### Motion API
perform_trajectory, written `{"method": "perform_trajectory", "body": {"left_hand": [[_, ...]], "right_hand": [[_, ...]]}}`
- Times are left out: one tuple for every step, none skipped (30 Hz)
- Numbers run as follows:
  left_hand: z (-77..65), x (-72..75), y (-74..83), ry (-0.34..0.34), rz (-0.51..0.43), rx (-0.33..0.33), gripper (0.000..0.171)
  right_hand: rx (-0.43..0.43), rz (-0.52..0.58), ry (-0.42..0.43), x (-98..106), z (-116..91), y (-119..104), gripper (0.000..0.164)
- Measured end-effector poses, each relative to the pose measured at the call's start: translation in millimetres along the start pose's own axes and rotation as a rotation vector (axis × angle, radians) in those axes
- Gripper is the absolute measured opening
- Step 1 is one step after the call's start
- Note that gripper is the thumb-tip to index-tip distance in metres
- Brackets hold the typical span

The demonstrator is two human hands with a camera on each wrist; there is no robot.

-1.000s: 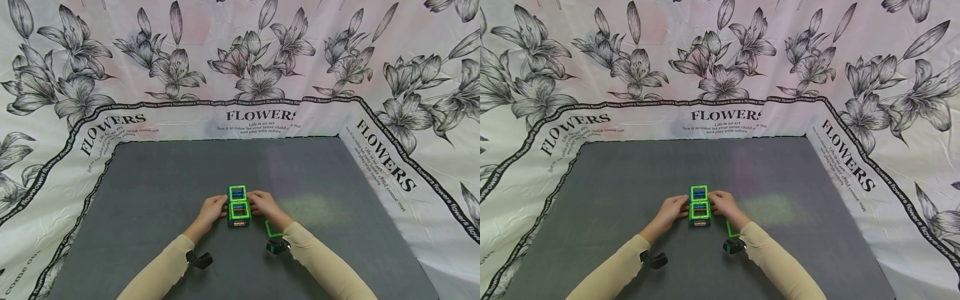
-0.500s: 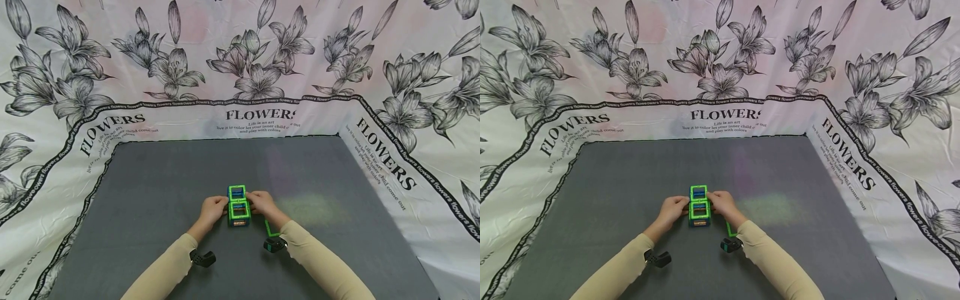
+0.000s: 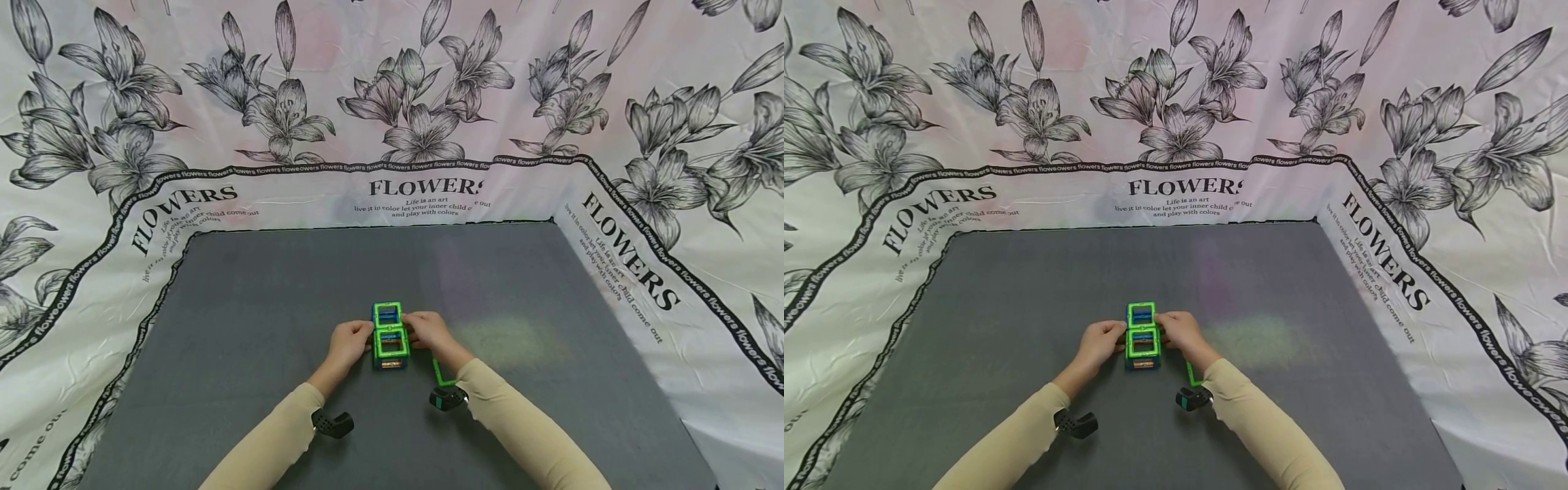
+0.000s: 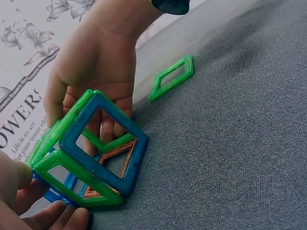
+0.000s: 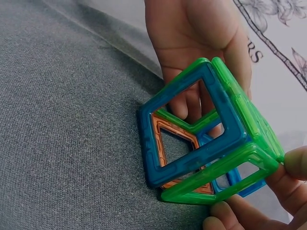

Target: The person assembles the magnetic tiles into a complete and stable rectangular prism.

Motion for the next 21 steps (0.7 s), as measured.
{"method": "perform_trajectory", "body": {"left_hand": [[-0.1, 0.0, -0.1, 0.000, 0.002, 0.001, 0.034], [-0.2, 0.0, -0.3, -0.001, 0.004, 0.001, 0.034], [-0.3, 0.0, -0.5, -0.001, 0.006, 0.000, 0.035], [-0.3, 0.0, -0.6, -0.001, 0.007, -0.001, 0.035], [-0.4, 0.0, -0.8, -0.001, 0.008, -0.003, 0.035], [-0.5, 0.0, -1.1, -0.002, 0.007, -0.006, 0.035], [-0.8, 0.1, -1.2, -0.002, 0.008, -0.010, 0.035], [-1.0, 0.3, -1.1, 0.000, 0.007, -0.015, 0.035], [-1.7, 0.6, -1.1, 0.002, 0.006, -0.017, 0.035], [-2.2, 0.8, -1.2, 0.003, 0.006, -0.018, 0.034], [-2.8, 1.0, -1.2, 0.003, 0.005, -0.019, 0.034], [-3.2, 1.3, -1.3, 0.002, 0.003, -0.018, 0.034], [-3.6, 1.4, -1.4, 0.002, 0.003, -0.016, 0.034], [-3.6, 1.5, -1.6, 0.003, 0.002, -0.014, 0.034], [-3.7, 1.6, -2.0, 0.001, 0.002, -0.012, 0.034], [-3.5, 1.5, -2.3, 0.000, 0.002, -0.011, 0.034], [-3.3, 1.5, -2.5, -0.002, 0.000, -0.006, 0.034], [-3.1, 1.5, -2.6, -0.003, 0.000, -0.002, 0.034], [-2.8, 1.5, -2.7, -0.003, 0.000, -0.001, 0.034], [-2.7, 1.6, -2.7, -0.004, -0.001, 0.001, 0.034], [-2.5, 1.7, -2.6, -0.006, -0.002, -0.003, 0.034]], "right_hand": [[-0.001, 0.002, 0.002, -0.1, -0.2, -0.4, 0.034], [0.000, 0.001, 0.003, -0.3, -0.5, -0.7, 0.034], [0.000, 0.001, 0.004, -0.4, -0.6, -0.9, 0.034], [0.001, 0.000, 0.003, -0.4, -0.9, -1.0, 0.035], [0.003, -0.001, 0.001, -0.3, -1.0, -0.9, 0.035], [0.005, -0.003, -0.001, -0.3, -0.9, -0.5, 0.035], [0.006, -0.005, -0.001, -0.1, -1.2, -0.5, 0.035], [0.009, -0.011, -0.001, 0.1, -1.7, -0.3, 0.036], [0.006, -0.011, 0.001, 0.2, -2.2, -0.3, 0.036], [0.006, -0.013, 0.002, 0.3, -2.7, -0.3, 0.036], [0.005, -0.016, 0.004, 0.4, -3.2, -0.3, 0.036], [0.007, -0.021, 0.004, 0.6, -3.9, -0.4, 0.036], [0.009, -0.023, 0.002, 0.9, -4.7, -0.5, 0.035], [0.013, -0.025, -0.003, 1.5, -5.4, -0.5, 0.035], [0.018, -0.023, -0.012, 2.6, -6.0, -0.3, 0.036], [0.024, -0.021, -0.024, 4.1, -6.7, -0.1, 0.036], [0.032, -0.020, -0.033, 6.1, -7.7, -0.1, 0.036], [0.041, -0.024, -0.038, 8.7, -9.2, -0.4, 0.036], [0.050, -0.025, -0.043, 12.1, -10.8, -0.7, 0.036], [0.064, -0.032, -0.044, 16.0, -12.7, -1.3, 0.036], [0.076, -0.043, -0.046, 20.4, -14.9, -2.0, 0.036]]}}
Point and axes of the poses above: each hand's wrist, its own z-axis towards the middle knuckle, its own x-axis out of the back of the hand, y = z × x, the point moved 1 cm from there along z, towards the middle knuckle, and after that the axes turned 14 degrees about z, right-handed, at the moved point
